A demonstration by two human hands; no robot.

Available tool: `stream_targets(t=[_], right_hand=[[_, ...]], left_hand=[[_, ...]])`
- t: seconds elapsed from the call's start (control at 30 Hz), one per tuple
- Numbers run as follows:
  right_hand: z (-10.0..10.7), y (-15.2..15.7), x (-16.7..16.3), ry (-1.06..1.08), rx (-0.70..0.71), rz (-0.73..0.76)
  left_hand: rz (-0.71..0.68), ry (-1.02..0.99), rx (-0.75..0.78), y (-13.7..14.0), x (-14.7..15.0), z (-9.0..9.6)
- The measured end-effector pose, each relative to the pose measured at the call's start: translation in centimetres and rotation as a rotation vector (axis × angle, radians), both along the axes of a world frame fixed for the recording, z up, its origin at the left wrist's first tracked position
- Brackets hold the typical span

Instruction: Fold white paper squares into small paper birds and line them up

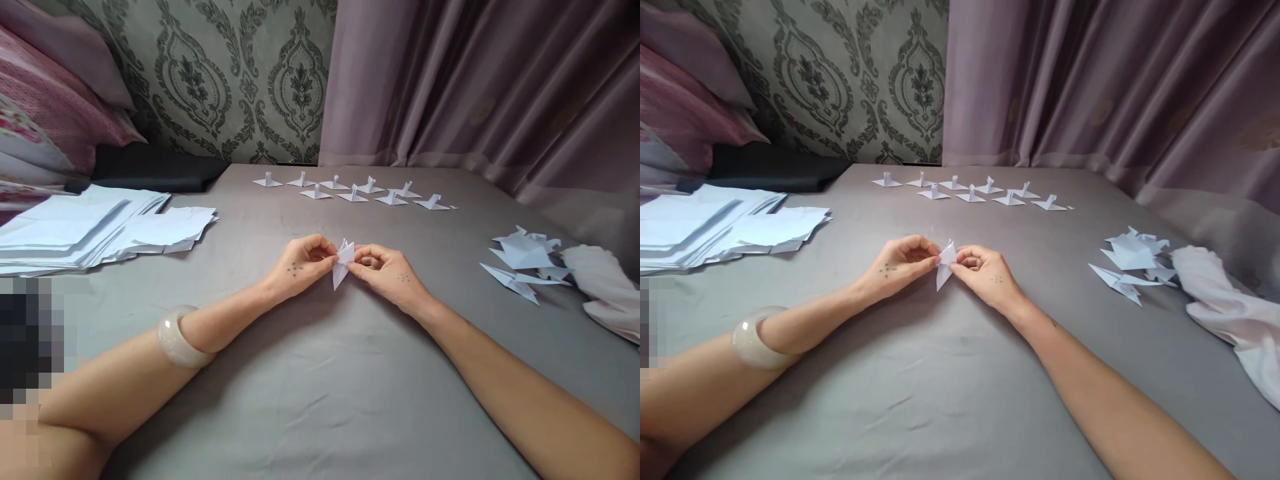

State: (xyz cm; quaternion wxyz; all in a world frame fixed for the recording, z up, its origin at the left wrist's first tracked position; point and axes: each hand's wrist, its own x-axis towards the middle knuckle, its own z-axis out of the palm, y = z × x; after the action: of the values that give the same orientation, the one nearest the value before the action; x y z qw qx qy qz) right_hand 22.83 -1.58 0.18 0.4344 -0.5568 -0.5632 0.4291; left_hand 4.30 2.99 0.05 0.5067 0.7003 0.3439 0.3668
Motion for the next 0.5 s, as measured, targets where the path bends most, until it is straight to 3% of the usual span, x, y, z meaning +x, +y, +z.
stream_targets(t=[0.2,0.33,0.4,0.5], right_hand=[[0.1,-0.1,-0.1,0.254,-0.09,-0.002],[0.3,0.1,0.1,0.423,-0.147,0.006],[0.7,0.1,0.1,0.513,-0.157,-0.036],[1.3,0.1,-0.2,0.637,-0.193,-0.069]], left_hand=[[-0.004,-0.057,0.07,-0.3,0.2,0.4],[0.098,-0.145,0.098,-0.3,0.2,0.7],[0.139,-0.162,0.038,-0.3,0.3,0.9],[0.057,-0.145,-0.156,-0.7,0.5,1.1]])
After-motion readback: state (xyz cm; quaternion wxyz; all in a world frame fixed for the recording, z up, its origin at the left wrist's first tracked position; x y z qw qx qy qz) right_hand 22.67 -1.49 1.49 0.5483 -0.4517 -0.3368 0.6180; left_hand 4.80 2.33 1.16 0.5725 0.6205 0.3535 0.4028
